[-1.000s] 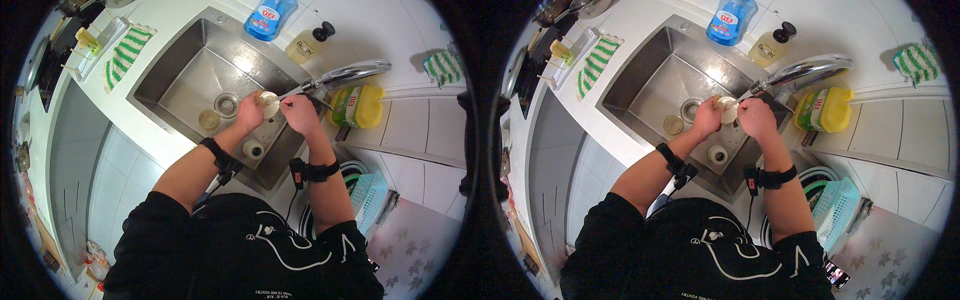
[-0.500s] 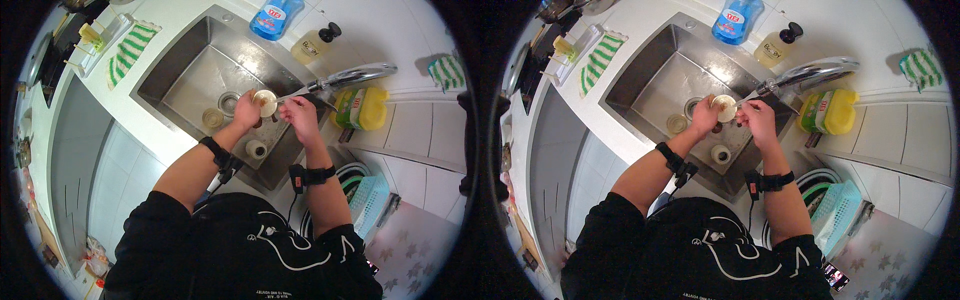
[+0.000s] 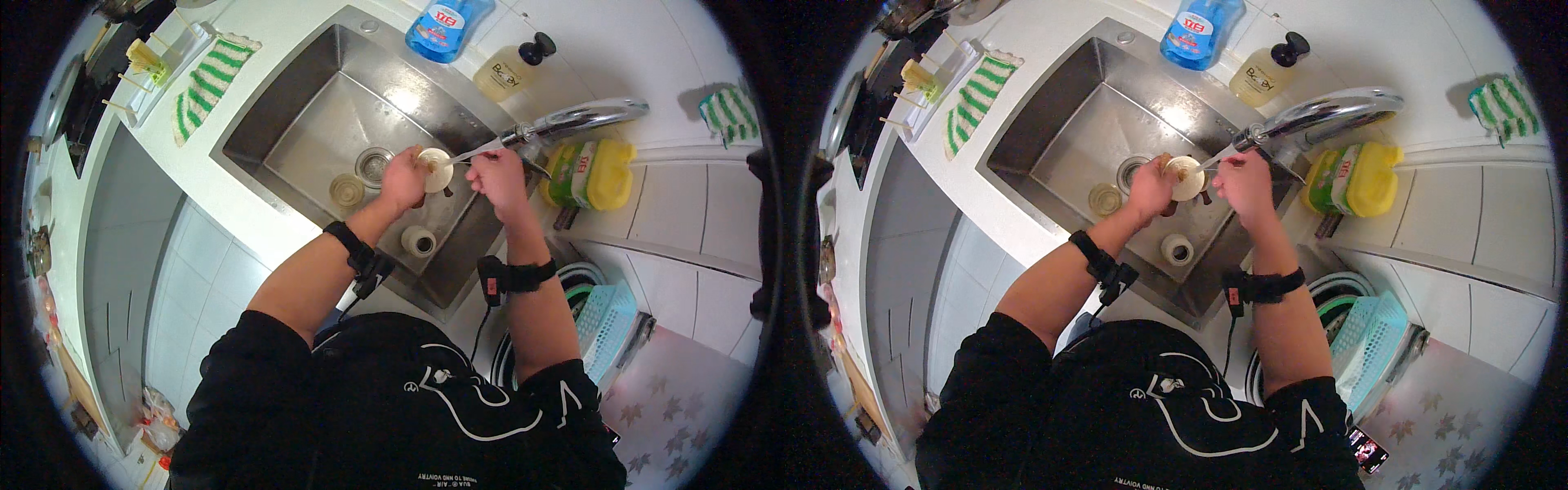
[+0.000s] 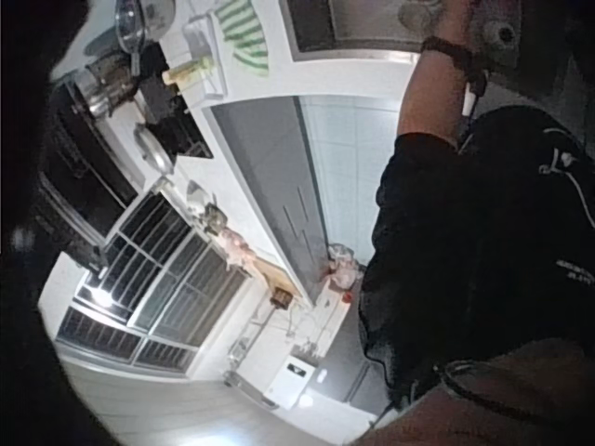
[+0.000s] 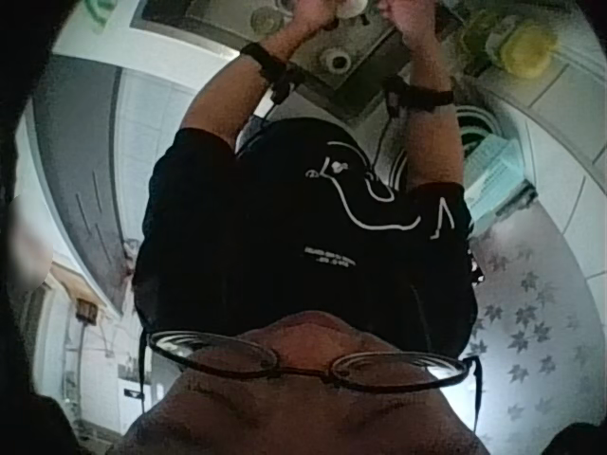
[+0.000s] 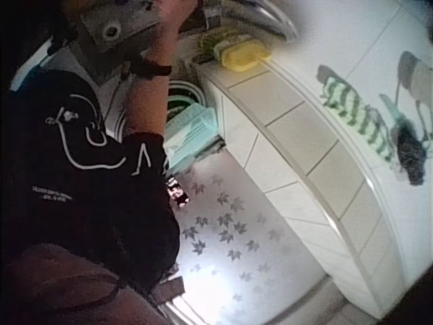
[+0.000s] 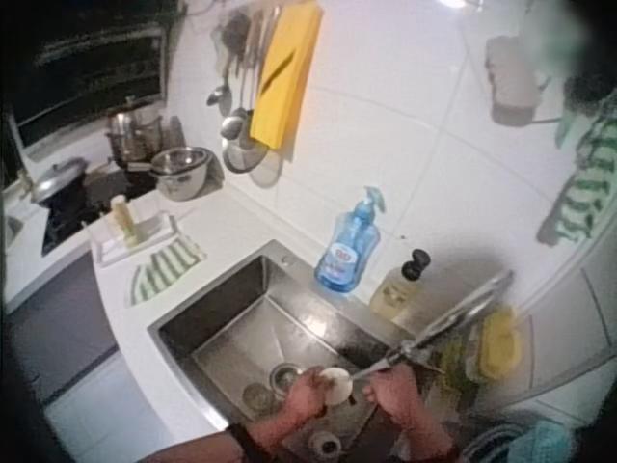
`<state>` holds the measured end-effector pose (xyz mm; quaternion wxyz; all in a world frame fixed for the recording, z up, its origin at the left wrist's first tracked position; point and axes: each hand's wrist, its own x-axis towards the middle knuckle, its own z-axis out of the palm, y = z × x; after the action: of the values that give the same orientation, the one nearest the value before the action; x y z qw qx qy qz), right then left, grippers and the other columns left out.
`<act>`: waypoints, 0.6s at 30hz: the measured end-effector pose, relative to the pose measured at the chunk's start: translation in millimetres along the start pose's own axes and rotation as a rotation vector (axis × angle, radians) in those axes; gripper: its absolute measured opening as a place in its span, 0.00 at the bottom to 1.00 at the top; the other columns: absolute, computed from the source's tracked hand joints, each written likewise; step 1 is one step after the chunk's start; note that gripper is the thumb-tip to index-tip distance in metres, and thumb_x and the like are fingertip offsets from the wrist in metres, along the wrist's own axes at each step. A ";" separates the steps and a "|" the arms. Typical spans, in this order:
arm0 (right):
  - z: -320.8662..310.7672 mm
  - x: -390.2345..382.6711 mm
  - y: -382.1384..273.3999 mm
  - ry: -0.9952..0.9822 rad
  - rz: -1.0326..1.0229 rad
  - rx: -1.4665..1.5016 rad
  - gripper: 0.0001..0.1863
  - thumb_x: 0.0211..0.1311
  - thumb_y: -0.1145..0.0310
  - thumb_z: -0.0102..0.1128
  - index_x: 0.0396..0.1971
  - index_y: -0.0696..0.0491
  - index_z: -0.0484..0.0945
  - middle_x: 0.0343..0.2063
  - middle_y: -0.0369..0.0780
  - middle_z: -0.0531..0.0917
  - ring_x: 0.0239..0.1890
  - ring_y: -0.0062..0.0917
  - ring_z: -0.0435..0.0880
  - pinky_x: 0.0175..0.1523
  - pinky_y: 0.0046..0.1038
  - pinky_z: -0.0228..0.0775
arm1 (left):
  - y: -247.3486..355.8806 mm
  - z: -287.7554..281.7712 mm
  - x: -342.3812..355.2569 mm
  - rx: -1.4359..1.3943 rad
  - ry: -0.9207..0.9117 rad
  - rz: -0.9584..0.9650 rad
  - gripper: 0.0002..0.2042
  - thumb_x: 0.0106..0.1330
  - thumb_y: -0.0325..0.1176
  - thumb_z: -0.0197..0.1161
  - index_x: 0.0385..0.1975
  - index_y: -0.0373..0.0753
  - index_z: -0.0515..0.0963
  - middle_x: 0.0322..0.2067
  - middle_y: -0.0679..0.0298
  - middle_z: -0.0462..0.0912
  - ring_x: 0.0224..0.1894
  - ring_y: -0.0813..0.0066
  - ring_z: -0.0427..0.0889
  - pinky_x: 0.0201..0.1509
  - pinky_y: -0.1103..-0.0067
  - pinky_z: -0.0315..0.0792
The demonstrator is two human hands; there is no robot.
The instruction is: The person scrubs the inside of a small cup with a brush under running water, then retrieves a new brush from a container and continues scrubbing the same cup. The cup is rinsed repeatedly under the tap.
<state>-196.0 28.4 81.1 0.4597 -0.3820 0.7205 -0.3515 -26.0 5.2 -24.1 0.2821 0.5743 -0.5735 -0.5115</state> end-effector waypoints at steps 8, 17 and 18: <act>-2.5 0.9 -3.5 0.049 -0.052 -0.007 0.05 0.56 0.74 0.55 0.30 0.59 0.77 0.18 0.39 0.80 0.16 0.19 0.75 0.22 0.22 0.65 | 3.2 5.9 -1.0 -0.034 0.017 -0.012 0.15 0.66 0.35 0.55 0.47 0.34 0.78 0.39 0.43 0.83 0.45 0.44 0.82 0.49 0.60 0.75; -15.2 -7.8 -14.9 0.078 -0.023 -0.089 0.08 0.53 0.73 0.55 0.32 0.60 0.78 0.18 0.40 0.81 0.15 0.19 0.75 0.22 0.22 0.65 | 0.8 8.4 1.2 -0.070 -0.027 -0.099 0.13 0.65 0.31 0.56 0.45 0.34 0.79 0.35 0.50 0.86 0.35 0.59 0.86 0.40 0.68 0.76; -15.5 -7.6 -15.1 0.032 -0.021 -0.079 0.08 0.53 0.73 0.55 0.31 0.60 0.78 0.18 0.40 0.81 0.15 0.19 0.75 0.22 0.22 0.66 | -0.4 9.2 1.1 -0.058 -0.023 -0.087 0.12 0.65 0.31 0.57 0.45 0.34 0.79 0.35 0.50 0.86 0.35 0.60 0.85 0.40 0.69 0.76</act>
<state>-204.8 30.5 102.2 0.4289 -0.4017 0.7370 -0.3340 -34.5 6.6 -27.7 0.2697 0.5843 -0.5360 -0.5465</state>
